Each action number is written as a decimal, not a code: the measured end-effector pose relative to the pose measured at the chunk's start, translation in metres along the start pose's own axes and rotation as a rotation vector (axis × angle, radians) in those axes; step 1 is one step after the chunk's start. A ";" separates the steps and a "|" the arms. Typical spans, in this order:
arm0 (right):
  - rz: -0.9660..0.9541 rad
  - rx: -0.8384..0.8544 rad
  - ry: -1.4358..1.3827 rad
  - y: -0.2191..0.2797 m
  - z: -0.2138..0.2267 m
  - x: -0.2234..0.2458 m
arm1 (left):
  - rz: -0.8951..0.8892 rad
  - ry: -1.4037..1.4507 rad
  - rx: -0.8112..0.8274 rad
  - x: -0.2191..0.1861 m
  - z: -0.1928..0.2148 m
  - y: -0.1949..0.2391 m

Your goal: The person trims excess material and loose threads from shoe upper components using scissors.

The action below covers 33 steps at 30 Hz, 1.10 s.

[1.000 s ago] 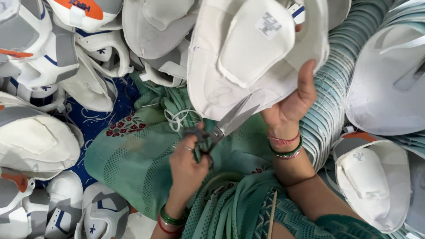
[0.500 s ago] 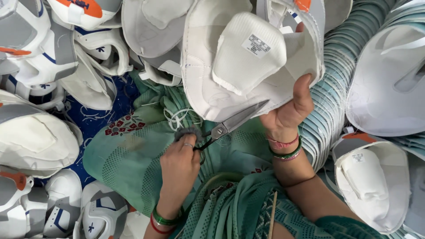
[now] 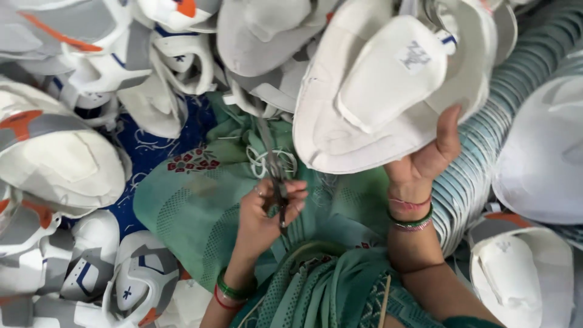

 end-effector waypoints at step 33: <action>-0.390 0.118 1.303 -0.056 0.016 -0.124 | -0.107 -1.194 -1.772 0.182 0.370 0.299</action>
Point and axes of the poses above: each hand's wrist, its own y-axis away from the middle knuckle, its own z-axis out of the back of the hand, x = y × z, the point moved 6 cm from there along -y, towards the middle knuckle, and after that the axes turned 10 degrees about -z, right-handed, at the moved point
